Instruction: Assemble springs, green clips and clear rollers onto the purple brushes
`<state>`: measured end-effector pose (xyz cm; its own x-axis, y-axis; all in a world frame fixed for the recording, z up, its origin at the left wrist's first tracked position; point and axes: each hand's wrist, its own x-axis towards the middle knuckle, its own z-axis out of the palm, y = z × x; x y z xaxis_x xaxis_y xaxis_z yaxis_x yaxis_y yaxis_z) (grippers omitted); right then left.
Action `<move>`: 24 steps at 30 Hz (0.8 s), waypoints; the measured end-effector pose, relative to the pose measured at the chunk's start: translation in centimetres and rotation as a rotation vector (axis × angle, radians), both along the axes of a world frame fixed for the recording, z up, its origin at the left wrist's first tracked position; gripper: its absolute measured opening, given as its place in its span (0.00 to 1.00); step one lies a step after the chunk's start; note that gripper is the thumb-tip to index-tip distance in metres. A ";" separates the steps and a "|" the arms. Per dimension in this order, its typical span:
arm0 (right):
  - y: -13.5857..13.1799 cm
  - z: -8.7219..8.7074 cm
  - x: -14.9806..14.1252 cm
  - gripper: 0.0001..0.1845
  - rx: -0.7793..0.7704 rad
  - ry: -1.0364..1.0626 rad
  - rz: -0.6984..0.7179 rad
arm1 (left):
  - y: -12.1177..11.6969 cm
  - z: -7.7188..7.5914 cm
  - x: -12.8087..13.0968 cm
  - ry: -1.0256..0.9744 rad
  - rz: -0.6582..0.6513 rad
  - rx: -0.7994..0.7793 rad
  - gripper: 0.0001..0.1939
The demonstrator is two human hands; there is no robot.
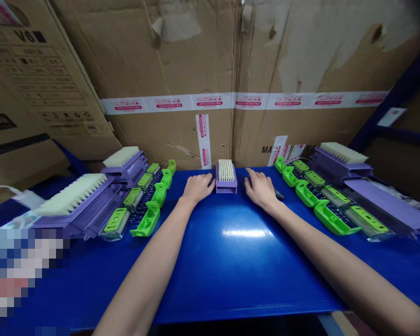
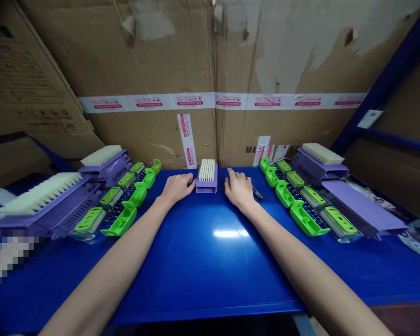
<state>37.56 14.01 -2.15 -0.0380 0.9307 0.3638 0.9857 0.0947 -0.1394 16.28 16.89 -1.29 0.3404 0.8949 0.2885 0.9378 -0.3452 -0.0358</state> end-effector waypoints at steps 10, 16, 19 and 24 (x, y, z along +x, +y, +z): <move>0.0 0.2 0.4 0.23 0.132 0.010 0.002 | 0.1 -0.3 -0.1 -0.016 -0.037 0.068 0.19; -0.1 0.5 0.5 0.22 0.272 0.073 0.060 | 0.2 -0.5 -0.2 -0.016 -0.048 0.078 0.20; -0.4 0.5 0.1 0.22 0.286 0.051 0.102 | 0.1 -0.5 -0.2 -0.018 -0.060 0.082 0.23; -1.2 0.8 -0.8 0.25 0.245 -0.005 0.143 | 0.1 -0.5 -0.2 -0.032 -0.061 0.080 0.25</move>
<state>36.81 12.82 -1.37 -0.1649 0.7999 0.5771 0.9606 0.2629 -0.0899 16.10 17.01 -1.78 0.3831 0.8466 0.3695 0.9163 -0.3989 -0.0360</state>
